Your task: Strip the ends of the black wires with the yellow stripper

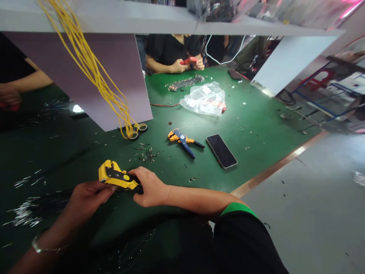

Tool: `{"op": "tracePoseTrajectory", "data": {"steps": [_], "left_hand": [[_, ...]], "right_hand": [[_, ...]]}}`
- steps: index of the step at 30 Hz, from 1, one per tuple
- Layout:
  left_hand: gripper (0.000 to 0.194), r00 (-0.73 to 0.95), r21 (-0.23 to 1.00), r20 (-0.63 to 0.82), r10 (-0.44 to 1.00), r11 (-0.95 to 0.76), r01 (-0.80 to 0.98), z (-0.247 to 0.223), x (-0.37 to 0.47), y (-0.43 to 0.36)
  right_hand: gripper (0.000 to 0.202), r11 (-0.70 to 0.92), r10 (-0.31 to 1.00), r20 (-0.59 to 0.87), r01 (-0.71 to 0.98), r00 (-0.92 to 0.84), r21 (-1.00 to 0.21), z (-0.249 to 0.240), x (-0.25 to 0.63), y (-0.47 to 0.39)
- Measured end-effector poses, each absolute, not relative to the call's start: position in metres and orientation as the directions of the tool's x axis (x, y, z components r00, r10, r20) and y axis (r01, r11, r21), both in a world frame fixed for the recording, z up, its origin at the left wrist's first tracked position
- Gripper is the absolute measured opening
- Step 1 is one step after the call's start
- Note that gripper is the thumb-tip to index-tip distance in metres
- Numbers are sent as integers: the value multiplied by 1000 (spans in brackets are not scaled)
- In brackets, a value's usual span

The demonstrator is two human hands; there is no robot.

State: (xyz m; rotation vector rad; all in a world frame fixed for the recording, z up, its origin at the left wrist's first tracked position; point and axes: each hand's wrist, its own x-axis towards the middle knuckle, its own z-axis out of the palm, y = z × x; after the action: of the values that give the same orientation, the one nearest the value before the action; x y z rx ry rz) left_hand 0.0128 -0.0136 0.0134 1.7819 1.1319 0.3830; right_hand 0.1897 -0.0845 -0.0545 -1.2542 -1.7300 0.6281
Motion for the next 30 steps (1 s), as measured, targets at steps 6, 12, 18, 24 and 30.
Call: {"op": "tracePoseTrajectory", "data": {"steps": [6,12,18,24,30], "left_hand": [[20,521,832,-203,829,-134,538,10,12,-11],[19,499,819,-212,840,-126,561,5,11,-10],[20,455,810,-247,856,-76,582,8,12,-10],[22,443,818,-269,855,-39,574,10,13,-11],[19,425,820,-277,862,-18,571,10,16,-11]], "right_hand": [[57,385,918,381,476,-110,-790,-54,190,-83],[53,384,919,377,481,-117,-788,-56,192,-82],[48,420,901,417,491,-123,-763,-59,191,-80],[48,434,890,444,494,-104,-754,-61,191,-79],[47,405,900,429,495,-71,-769,-62,191,-78]]}}
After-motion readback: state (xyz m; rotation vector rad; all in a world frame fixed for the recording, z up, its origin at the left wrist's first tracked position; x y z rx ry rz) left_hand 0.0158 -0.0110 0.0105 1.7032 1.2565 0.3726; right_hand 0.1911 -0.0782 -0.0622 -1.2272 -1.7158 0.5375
